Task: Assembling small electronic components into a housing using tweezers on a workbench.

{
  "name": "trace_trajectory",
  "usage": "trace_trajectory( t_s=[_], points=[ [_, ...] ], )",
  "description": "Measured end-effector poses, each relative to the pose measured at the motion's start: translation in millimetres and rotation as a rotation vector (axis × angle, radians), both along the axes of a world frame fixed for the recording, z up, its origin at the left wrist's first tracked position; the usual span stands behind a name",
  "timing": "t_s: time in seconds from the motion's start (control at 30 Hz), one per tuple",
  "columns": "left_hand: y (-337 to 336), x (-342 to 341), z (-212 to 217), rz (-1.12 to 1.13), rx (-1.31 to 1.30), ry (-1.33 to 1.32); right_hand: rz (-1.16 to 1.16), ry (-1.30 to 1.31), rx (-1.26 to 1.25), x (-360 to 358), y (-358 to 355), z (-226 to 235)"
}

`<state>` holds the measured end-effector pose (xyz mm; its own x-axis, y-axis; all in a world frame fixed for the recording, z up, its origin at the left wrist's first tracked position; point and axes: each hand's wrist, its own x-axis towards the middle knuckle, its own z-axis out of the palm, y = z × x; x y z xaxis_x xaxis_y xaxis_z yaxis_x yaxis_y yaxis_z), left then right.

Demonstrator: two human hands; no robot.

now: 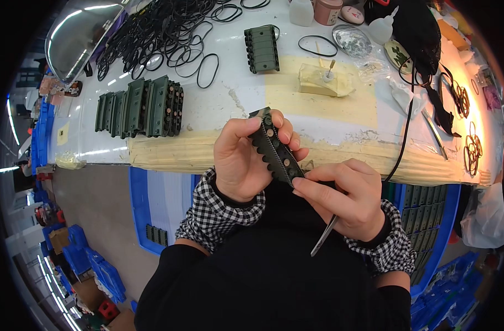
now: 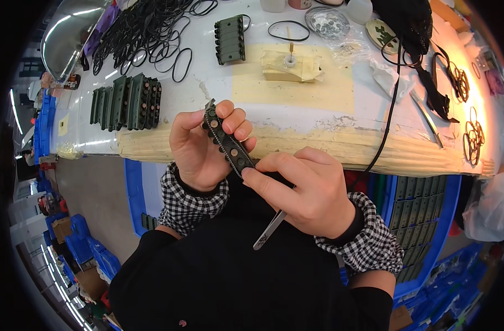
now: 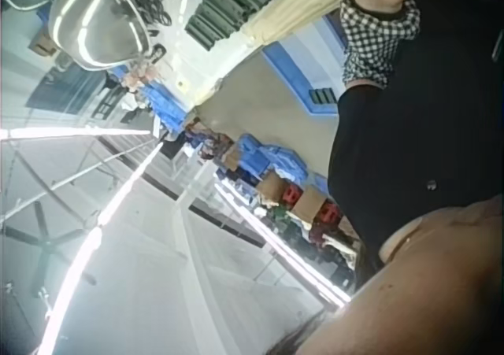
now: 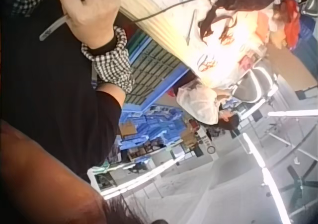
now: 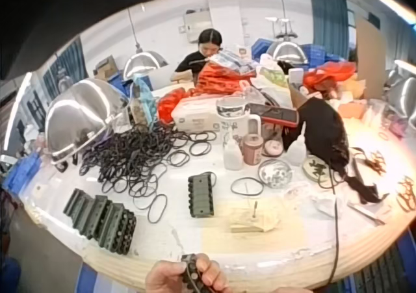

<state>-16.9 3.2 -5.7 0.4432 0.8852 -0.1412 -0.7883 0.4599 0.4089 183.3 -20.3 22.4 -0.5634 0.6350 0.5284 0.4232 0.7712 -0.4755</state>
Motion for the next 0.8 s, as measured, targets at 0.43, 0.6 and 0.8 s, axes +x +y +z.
trace_trajectory(
  t_s=[0.43,0.6,0.8],
  points=[
    [1.5,-3.2,-2.0,-0.003,0.050,0.068,0.008,0.069,0.001,-1.0,0.3,-2.8],
    [-0.2,1.4,3.5,0.033,-0.017,0.100,0.038,0.083,-0.100,1.6,6.6,-2.4],
    [0.1,3.0,0.8,0.031,-0.041,0.007,0.050,0.164,-0.204,0.1,10.5,-5.8]
  ],
)
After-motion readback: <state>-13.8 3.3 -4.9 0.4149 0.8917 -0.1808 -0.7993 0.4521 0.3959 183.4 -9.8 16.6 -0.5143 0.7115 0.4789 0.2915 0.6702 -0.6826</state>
